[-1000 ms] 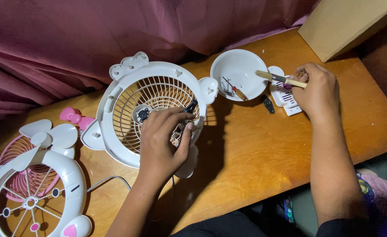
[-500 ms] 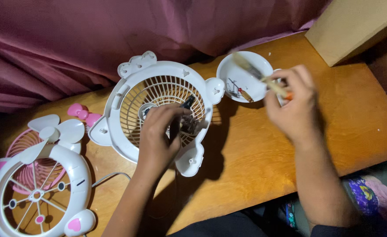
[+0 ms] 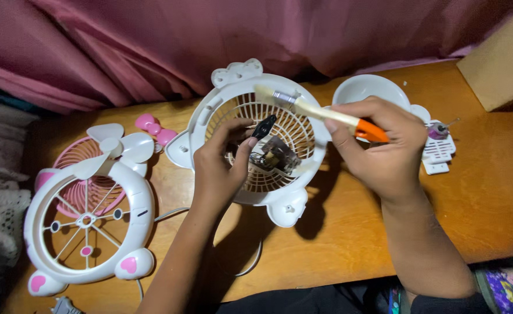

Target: The person works on the internal motor and wiring of a disassembled white electric fan on a wooden table. They use a small tool to adjust components inside the motor housing, then use a paintbrush to clean the motor area. The fan blades and front grille are set aside during the work.

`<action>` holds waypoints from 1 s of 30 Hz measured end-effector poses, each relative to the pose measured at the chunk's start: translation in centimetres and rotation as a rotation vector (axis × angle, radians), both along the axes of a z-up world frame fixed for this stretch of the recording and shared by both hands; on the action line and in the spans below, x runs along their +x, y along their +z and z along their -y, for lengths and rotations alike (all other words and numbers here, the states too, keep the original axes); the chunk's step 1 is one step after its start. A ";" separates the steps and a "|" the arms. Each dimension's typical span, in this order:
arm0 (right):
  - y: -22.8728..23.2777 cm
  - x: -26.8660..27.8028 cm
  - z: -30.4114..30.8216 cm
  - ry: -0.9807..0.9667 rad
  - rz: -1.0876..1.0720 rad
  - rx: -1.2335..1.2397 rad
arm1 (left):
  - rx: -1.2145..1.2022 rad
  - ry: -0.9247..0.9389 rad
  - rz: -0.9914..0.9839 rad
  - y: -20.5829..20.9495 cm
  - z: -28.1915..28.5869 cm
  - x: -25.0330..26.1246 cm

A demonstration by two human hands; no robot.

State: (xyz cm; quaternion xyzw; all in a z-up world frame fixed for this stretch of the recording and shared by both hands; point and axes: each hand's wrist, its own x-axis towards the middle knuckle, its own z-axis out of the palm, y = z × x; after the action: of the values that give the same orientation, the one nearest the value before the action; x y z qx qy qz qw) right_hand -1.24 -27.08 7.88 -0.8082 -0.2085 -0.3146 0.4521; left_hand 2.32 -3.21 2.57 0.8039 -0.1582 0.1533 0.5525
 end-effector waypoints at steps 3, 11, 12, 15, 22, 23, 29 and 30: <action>-0.1 1.1 -1.0 0.061 0.031 0.176 | -0.007 0.010 0.010 0.1 -0.7 0.0; -4.7 4.5 -5.1 0.105 -0.213 0.729 | 0.157 0.173 0.216 -0.4 -2.3 -1.2; -5.2 4.6 -5.4 0.064 -0.242 0.716 | 0.153 0.182 0.206 -0.5 -2.5 -1.1; -6.4 4.7 -5.5 0.038 -0.227 0.683 | 0.106 0.179 0.197 -0.8 -2.5 -0.8; -7.3 5.0 -5.7 0.003 -0.207 0.672 | 0.099 0.236 0.176 -1.6 -2.6 -0.2; -7.3 5.2 -5.8 0.008 -0.201 0.679 | 0.087 0.248 0.158 -1.7 -2.7 -0.1; -7.5 7.6 -6.2 0.068 -0.162 0.713 | 0.071 0.304 0.218 -2.4 -3.2 0.7; -7.6 8.2 -6.3 0.083 -0.155 0.723 | 0.079 0.313 0.270 -2.6 -3.2 0.8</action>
State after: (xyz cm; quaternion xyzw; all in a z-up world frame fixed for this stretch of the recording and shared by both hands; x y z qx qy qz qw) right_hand 6.97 -20.82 0.28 -0.6087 -0.0816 -0.2872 0.7351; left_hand 3.14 -0.02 0.01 0.8119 -0.1100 0.3372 0.4637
